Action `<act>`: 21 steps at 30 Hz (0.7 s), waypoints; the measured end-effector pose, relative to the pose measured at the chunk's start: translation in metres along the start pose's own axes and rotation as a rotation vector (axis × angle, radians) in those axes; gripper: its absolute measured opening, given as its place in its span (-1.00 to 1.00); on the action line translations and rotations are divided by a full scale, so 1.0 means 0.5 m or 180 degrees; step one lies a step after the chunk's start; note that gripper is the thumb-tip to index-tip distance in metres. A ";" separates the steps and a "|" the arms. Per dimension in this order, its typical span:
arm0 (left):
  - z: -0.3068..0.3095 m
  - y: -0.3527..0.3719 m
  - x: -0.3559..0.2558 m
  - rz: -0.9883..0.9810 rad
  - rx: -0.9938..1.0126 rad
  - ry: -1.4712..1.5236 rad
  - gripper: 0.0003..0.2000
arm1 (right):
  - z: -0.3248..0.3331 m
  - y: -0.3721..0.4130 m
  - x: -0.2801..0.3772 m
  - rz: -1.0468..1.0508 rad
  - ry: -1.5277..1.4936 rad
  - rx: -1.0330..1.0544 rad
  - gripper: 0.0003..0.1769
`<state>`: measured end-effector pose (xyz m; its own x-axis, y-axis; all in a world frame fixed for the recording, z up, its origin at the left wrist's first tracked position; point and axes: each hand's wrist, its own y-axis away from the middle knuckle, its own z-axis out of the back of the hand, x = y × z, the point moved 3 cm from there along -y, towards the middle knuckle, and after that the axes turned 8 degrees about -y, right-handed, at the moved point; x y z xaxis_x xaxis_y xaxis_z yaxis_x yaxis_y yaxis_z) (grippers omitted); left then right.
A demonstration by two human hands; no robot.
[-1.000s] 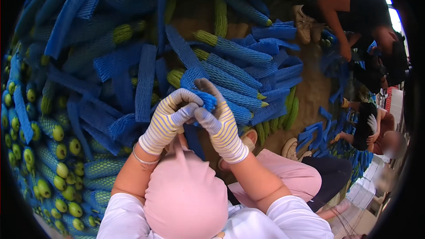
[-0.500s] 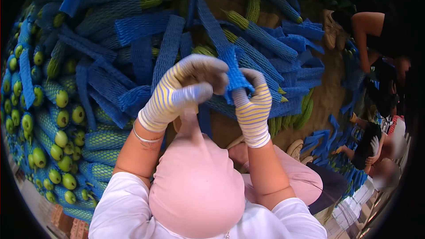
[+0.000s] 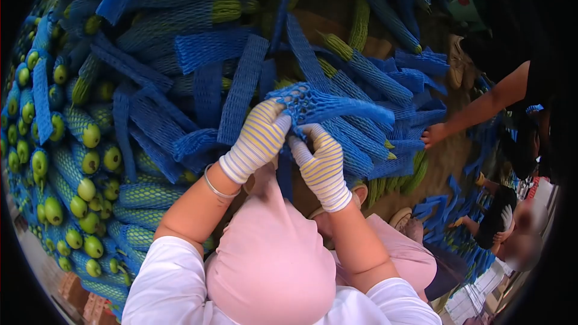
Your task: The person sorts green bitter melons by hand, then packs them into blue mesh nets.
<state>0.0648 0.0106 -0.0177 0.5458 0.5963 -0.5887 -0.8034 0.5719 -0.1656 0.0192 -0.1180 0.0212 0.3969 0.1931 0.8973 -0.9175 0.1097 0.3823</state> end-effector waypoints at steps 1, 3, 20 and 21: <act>0.006 -0.007 0.007 0.0695 -0.0312 0.1692 -0.70 | -0.007 0.008 -0.010 -0.0128 -0.0058 0.0177 -0.86; -0.002 -0.009 0.015 0.2093 -0.0922 0.5079 -0.71 | -0.008 0.012 -0.021 0.0057 0.0287 0.0382 -0.86; -0.001 -0.092 -0.009 -0.0754 -0.0267 -0.1043 -0.56 | -0.009 0.024 0.029 -0.0143 -0.0813 0.1397 -0.76; -0.004 -0.107 -0.004 -0.0443 -0.0158 0.0105 -0.56 | -0.007 0.019 0.033 0.0014 -0.0799 0.1761 -0.77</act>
<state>0.1064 -0.0226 -0.0092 0.6451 0.4940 -0.5829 -0.7319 0.6186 -0.2859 0.0174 -0.1102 0.0388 0.4369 -0.0510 0.8980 -0.8226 -0.4266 0.3760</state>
